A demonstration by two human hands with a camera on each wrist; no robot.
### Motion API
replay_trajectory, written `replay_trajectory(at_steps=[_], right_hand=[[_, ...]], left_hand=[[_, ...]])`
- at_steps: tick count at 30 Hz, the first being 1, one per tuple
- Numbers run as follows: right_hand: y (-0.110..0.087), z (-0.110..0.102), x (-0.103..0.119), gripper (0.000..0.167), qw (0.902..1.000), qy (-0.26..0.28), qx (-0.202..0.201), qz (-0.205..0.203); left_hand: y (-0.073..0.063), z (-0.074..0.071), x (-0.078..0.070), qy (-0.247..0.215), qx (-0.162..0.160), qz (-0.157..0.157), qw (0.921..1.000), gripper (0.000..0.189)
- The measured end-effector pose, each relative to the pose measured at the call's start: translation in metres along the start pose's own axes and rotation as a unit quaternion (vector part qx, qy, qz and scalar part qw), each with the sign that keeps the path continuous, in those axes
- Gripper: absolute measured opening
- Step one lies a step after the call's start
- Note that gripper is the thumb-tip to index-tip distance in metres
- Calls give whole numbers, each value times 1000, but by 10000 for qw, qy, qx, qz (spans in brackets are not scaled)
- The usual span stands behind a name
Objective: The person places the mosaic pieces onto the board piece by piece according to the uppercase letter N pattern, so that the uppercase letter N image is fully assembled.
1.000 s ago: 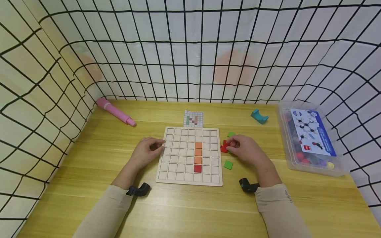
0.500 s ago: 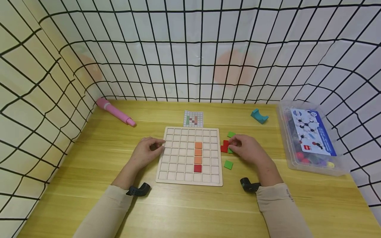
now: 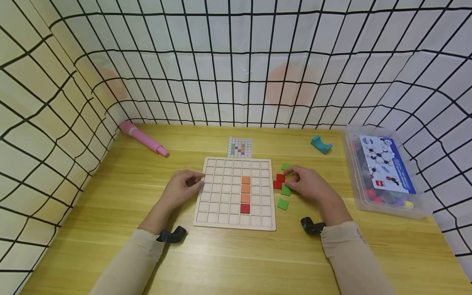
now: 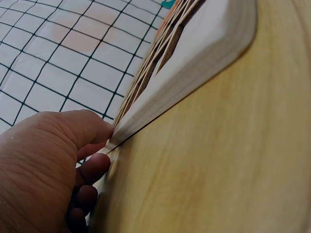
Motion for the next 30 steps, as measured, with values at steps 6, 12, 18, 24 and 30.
replay_trajectory(at_steps=[6,12,18,24,30], right_hand=[[4,0,-5,38,9999,14,172,-7],[7,0,-8,37,9997,-9,230,-31],[8,0,-7,33,9997,-119,174,-116],[9,1,-6,29,9995,-233,109,-176],[7,-2,-3,29,9996,-218,63,-137]], left_hand=[[0,0,0,24,-21,12,10000,24],[0,1,2,12,-19,-10,10000,24],[0,0,1,31,-24,23,10000,25],[0,0,1,-3,-1,-15,10000,24],[0,0,2,-55,7,-34,10000,24]])
Point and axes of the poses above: each hand's wrist, its own y-axis towards the middle knuckle, its own z-axis out of the palm, x = y × z, the point moved 4 cm from there along y, towards the middle knuckle, and after that the axes turned 13 degrees about -y, right-handed, at the moved point
